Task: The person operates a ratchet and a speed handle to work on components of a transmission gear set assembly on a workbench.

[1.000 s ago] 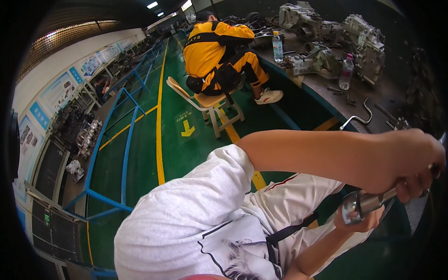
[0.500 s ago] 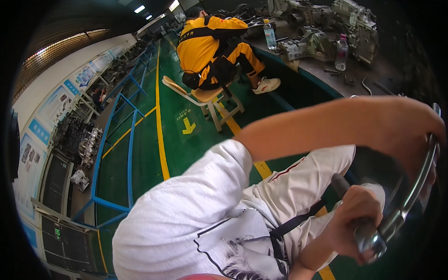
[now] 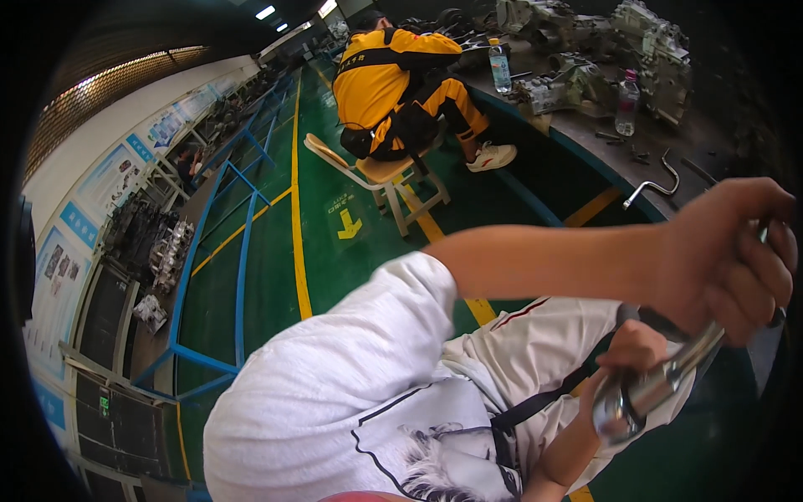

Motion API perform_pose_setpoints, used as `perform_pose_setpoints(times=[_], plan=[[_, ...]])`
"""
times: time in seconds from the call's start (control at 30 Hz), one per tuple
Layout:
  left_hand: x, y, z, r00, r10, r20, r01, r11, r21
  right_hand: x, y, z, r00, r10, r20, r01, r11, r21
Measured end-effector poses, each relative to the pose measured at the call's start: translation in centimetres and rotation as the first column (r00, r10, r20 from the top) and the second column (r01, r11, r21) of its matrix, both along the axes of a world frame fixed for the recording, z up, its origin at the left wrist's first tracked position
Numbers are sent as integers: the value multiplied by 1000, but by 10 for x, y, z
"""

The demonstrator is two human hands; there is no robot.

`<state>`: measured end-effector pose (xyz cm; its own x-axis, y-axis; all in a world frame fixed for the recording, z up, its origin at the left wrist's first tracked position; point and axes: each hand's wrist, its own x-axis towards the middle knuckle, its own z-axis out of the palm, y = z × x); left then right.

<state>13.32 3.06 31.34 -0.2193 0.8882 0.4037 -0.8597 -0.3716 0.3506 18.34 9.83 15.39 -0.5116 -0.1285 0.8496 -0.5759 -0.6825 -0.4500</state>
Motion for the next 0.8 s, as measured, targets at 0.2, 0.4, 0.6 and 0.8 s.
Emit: perform_pose_setpoints(times=[0.2,0.4,0.6,0.8], plan=[[-18,35,-22,992,79,-103,-72,995,72,32,-8,33,988,124,-87,-130,989,-67],[-37,37,-24,922,357,-148,-370,926,-72,39,11,54,872,468,145,-419,865,-275],[-15,-17,5,184,600,-779,-983,114,-145,-4,26,35,941,258,221,-247,966,-78],[-30,-34,14,-911,-186,-367,-368,-30,929,-14,36,16,953,100,284,-130,987,89]])
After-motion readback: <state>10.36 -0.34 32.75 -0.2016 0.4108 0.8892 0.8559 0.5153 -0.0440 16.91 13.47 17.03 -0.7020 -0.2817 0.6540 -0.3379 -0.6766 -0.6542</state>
